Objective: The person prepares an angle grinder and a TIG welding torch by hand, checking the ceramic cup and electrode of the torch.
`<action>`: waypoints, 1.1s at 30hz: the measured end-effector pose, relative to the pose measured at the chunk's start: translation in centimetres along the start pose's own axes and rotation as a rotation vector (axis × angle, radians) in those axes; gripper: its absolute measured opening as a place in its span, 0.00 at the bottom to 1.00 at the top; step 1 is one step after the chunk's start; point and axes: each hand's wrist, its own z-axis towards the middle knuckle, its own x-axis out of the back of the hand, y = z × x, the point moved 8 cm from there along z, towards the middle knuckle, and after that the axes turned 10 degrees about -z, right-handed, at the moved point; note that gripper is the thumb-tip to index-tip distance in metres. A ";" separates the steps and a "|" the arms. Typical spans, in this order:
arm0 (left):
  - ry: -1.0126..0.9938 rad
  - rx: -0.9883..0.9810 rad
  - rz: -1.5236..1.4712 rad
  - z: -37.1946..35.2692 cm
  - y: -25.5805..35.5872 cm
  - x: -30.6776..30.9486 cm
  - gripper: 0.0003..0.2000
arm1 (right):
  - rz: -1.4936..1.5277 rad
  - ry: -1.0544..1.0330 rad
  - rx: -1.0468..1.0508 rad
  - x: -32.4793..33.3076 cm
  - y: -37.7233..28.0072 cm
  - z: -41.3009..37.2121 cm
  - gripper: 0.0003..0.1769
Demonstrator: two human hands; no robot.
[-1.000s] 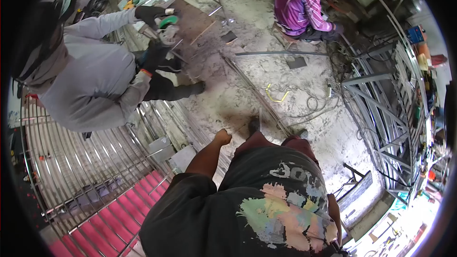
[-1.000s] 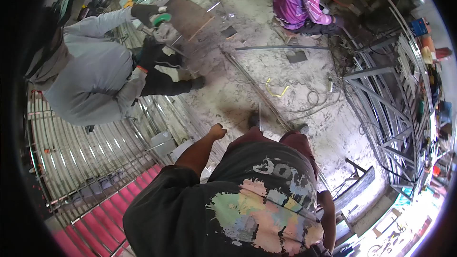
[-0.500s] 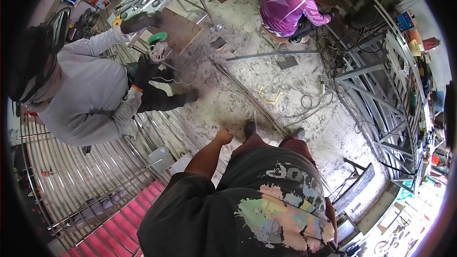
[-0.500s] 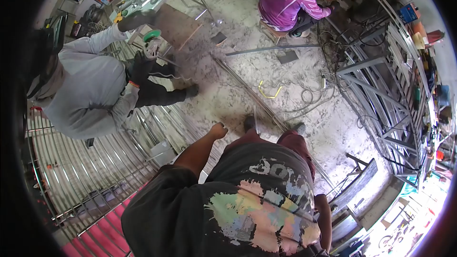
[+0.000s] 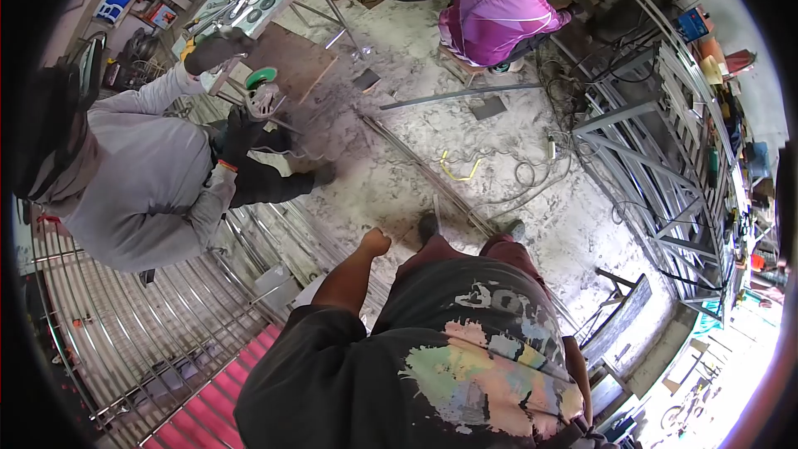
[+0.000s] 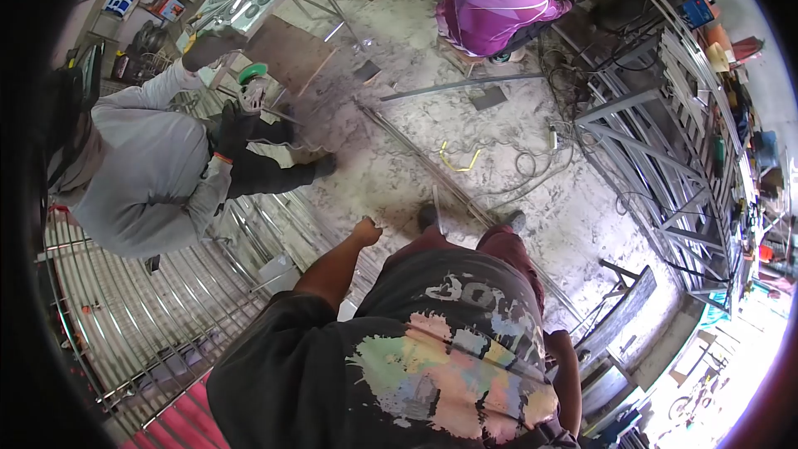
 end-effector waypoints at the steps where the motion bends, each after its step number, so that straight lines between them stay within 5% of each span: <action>1: 0.025 -0.013 -0.002 -0.1 -0.1 0.2 0.27 | -0.012 0.003 -0.008 0.2 -0.1 -0.3 0.36; 4: -0.026 0.013 0.003 -0.6 0.9 0.7 0.26 | 0.004 0.008 0.024 0.4 0.7 1.1 0.36; 6: -0.058 0.024 0.001 -1.3 1.7 1.0 0.27 | -0.117 -0.639 -0.357 0.2 1.3 8.1 0.37; 8: -0.045 0.009 -0.007 -1.5 2.1 1.0 0.26 | -0.136 -0.623 -0.335 0.5 0.7 7.6 0.37; 10: -0.017 0.011 -0.043 -1.4 2.0 0.7 0.27 | -0.052 0.056 0.090 1.2 1.2 2.9 0.37; 33: -0.059 0.044 -0.006 -1.1 1.2 -0.2 0.28 | -0.041 0.002 0.064 0.0 1.7 4.0 0.39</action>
